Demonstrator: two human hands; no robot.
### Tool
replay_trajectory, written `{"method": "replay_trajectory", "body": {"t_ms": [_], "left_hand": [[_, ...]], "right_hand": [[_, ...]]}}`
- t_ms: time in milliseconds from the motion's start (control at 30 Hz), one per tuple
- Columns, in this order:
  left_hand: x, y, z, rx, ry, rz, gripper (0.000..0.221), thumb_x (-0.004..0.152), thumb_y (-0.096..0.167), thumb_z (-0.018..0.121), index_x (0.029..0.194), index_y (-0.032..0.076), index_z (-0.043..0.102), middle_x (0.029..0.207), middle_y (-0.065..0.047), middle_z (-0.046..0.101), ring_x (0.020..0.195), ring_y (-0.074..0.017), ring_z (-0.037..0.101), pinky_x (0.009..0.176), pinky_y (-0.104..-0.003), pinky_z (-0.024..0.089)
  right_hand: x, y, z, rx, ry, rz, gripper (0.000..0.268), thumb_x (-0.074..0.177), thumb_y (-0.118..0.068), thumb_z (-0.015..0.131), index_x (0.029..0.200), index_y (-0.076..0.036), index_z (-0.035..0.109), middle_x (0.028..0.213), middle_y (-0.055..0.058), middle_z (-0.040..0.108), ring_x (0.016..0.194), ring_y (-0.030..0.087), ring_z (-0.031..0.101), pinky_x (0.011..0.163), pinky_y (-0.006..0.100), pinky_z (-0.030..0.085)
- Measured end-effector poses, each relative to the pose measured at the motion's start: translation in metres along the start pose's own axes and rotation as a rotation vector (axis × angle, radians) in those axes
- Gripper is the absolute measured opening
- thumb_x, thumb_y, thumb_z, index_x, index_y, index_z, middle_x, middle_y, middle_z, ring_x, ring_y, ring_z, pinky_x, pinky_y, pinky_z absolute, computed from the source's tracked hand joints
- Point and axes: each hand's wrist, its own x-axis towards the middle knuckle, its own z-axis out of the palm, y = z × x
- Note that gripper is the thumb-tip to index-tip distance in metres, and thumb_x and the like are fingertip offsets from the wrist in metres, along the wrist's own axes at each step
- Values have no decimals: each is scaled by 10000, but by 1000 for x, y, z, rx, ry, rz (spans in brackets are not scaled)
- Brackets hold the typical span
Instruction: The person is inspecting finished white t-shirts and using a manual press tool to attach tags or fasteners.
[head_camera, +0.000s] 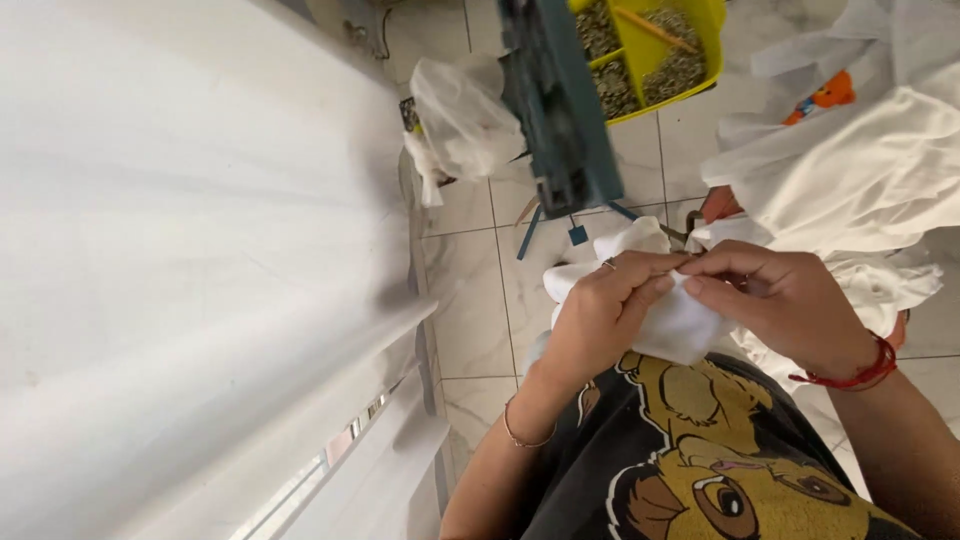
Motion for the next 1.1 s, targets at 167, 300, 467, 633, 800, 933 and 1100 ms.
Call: {"method": "replay_trajectory", "body": {"t_ms": [167, 300, 467, 633, 800, 933, 1100], "left_hand": [[-21, -21, -31, 34, 86, -39, 120, 863, 147, 475, 887, 36, 515, 860, -46, 568, 826, -176, 502, 704, -277, 433], [-27, -41, -49, -22, 99, -205, 96, 845, 197, 493, 851, 101, 495, 815, 26, 548, 550, -84, 350, 533, -219, 324], [-16, -77, -54, -4, 234, -207, 175, 822, 219, 500, 842, 53, 552, 874, -44, 600, 725, -150, 530, 635, -260, 413], [1, -88, -57, -75, 368, -314, 154, 825, 238, 488, 789, 104, 555, 689, 28, 474, 629, -93, 396, 568, -231, 327], [10, -85, -63, -22, 387, -397, 175, 797, 279, 492, 769, 118, 555, 693, 16, 524, 646, -111, 460, 556, -256, 366], [14, -84, -67, -23, 373, -469, 192, 763, 292, 488, 771, 113, 558, 711, 15, 544, 653, -116, 477, 582, -256, 385], [16, -82, -76, -15, 304, -494, 181, 766, 294, 477, 759, 132, 559, 680, 6, 531, 639, -129, 465, 544, -259, 359]], "right_hand": [[15, -16, 36, -167, -101, -46, 126, 757, -110, 617, 826, -62, 711, 589, 15, 585, 496, 69, 411, 451, 187, 303], [38, -10, 60, -281, -122, -67, 129, 739, -143, 643, 829, -74, 702, 670, 3, 641, 610, 60, 504, 552, 179, 366], [74, 7, 78, -191, -125, -96, 135, 783, -160, 626, 864, -59, 662, 762, 15, 634, 673, 49, 494, 578, 177, 374], [102, 20, 83, -473, 59, -263, 193, 786, -282, 611, 799, -89, 619, 855, 19, 635, 911, 177, 554, 691, 324, 391], [113, 8, 92, -396, 78, -560, 396, 787, -237, 612, 1118, -34, 532, 1191, 115, 516, 1174, 286, 404, 997, 389, 256], [120, 19, 94, -476, 111, -478, 497, 788, -321, 598, 1179, -34, 491, 1233, 130, 482, 1169, 325, 375, 966, 414, 252], [118, 9, 95, -489, 79, -425, 632, 764, -350, 567, 1290, -76, 348, 1337, 113, 338, 1223, 338, 277, 1005, 426, 194]]}}
